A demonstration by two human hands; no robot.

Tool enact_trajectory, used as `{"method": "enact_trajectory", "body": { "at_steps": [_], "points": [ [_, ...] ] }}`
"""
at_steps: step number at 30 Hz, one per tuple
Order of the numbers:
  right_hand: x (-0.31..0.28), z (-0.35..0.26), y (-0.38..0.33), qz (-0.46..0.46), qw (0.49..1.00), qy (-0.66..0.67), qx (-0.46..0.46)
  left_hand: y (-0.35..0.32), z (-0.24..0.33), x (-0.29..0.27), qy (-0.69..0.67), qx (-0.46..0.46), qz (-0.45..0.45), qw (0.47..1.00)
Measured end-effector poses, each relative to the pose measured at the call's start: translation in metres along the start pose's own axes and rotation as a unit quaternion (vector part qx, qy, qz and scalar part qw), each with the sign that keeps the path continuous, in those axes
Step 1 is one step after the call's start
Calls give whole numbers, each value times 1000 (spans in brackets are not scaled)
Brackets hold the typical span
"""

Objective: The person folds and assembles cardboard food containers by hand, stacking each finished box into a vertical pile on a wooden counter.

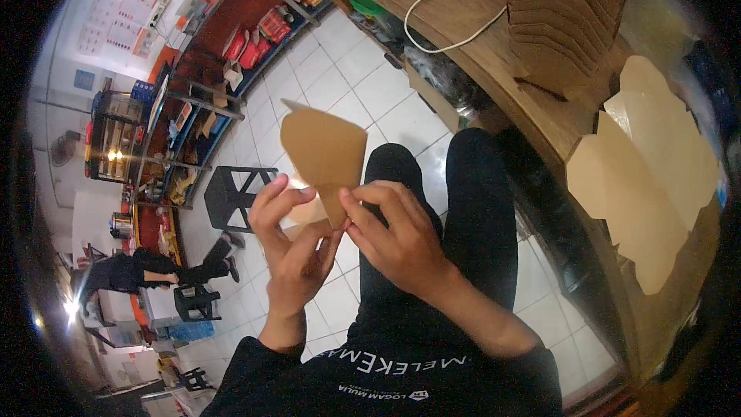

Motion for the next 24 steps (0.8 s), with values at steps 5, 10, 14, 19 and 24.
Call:
{"method": "enact_trajectory", "body": {
  "at_steps": [5,10,14,19,24],
  "points": [
    [6,-7,-2,-18,999,46,-9,8,0,-7,13,109,-136,985],
    [16,-4,-2,-62,986,148,37,-3,-20,-8,-96,28,-149,984],
    [17,-4,-5,-98,977,171,77,-6,-34,-11,-135,-27,-159,978],
    [15,3,-10,-122,966,178,145,-28,-39,1,-137,-45,-194,970],
    [-3,9,-7,-77,961,161,209,-69,-90,10,-268,-321,-114,901]
  ]
}}
Point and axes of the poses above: each hand's wrist, its own y-axis towards the middle knuckle, its own x-axis out of the palm, z = x × y, the point moved 7 cm from there along y, towards the middle knuckle, and after that the axes turned 8 degrees about y, right-handed, at the moved point
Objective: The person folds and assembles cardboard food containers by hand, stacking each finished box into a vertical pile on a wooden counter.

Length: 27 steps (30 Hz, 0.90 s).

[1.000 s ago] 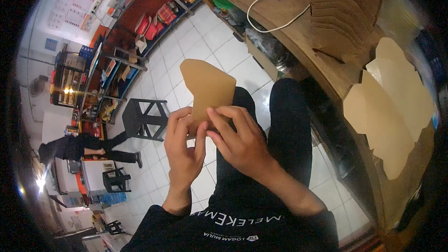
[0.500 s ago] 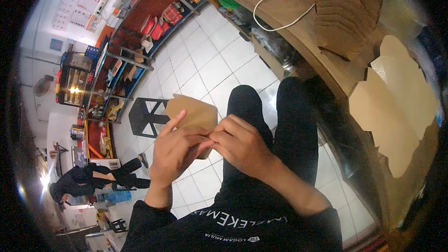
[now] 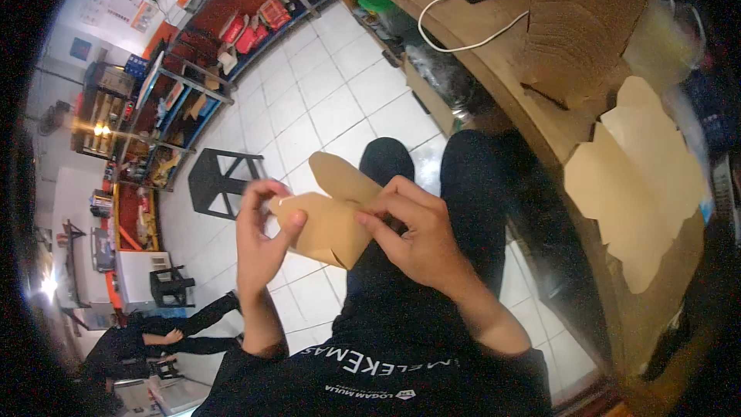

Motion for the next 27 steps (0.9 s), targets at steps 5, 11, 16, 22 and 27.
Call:
{"method": "enact_trajectory", "body": {
  "at_steps": [5,11,16,22,27],
  "points": [
    [5,6,-9,-44,996,-31,-73,-30,-25,55,-220,-79,-330,915],
    [14,-9,-19,-178,956,-127,-194,-19,-21,65,-242,-84,-353,900],
    [7,-17,-10,-219,948,-78,-216,-23,-9,62,-260,-81,-382,883],
    [8,-28,-5,-188,953,-91,-221,-20,-5,58,-294,-101,-372,875],
    [31,-26,-48,-20,940,-261,-218,-6,3,50,-317,-65,-318,891]
  ]
}}
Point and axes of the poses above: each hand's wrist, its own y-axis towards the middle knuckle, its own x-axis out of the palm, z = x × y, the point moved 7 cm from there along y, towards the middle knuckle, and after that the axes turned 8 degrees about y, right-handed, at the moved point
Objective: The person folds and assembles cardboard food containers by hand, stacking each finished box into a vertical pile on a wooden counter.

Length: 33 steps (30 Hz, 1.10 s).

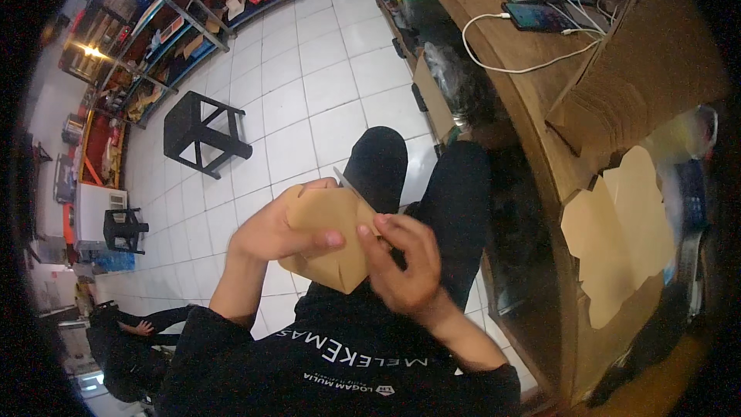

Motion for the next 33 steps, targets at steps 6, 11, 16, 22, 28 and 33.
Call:
{"method": "enact_trajectory", "body": {
  "at_steps": [6,11,16,22,28,33],
  "points": [
    [24,9,-22,15,993,70,93,2,-8,-1,129,37,8,991],
    [10,34,6,-127,950,226,176,-6,-7,13,257,33,-76,963],
    [-3,62,-7,-163,919,303,190,-12,10,5,137,-2,-170,976],
    [-1,119,-59,217,640,566,472,-28,29,-13,208,190,-9,960],
    [39,124,-58,171,639,587,466,-23,32,-21,204,129,177,954],
    [-16,52,-14,59,971,105,208,-9,27,16,355,232,198,884]
  ]
}}
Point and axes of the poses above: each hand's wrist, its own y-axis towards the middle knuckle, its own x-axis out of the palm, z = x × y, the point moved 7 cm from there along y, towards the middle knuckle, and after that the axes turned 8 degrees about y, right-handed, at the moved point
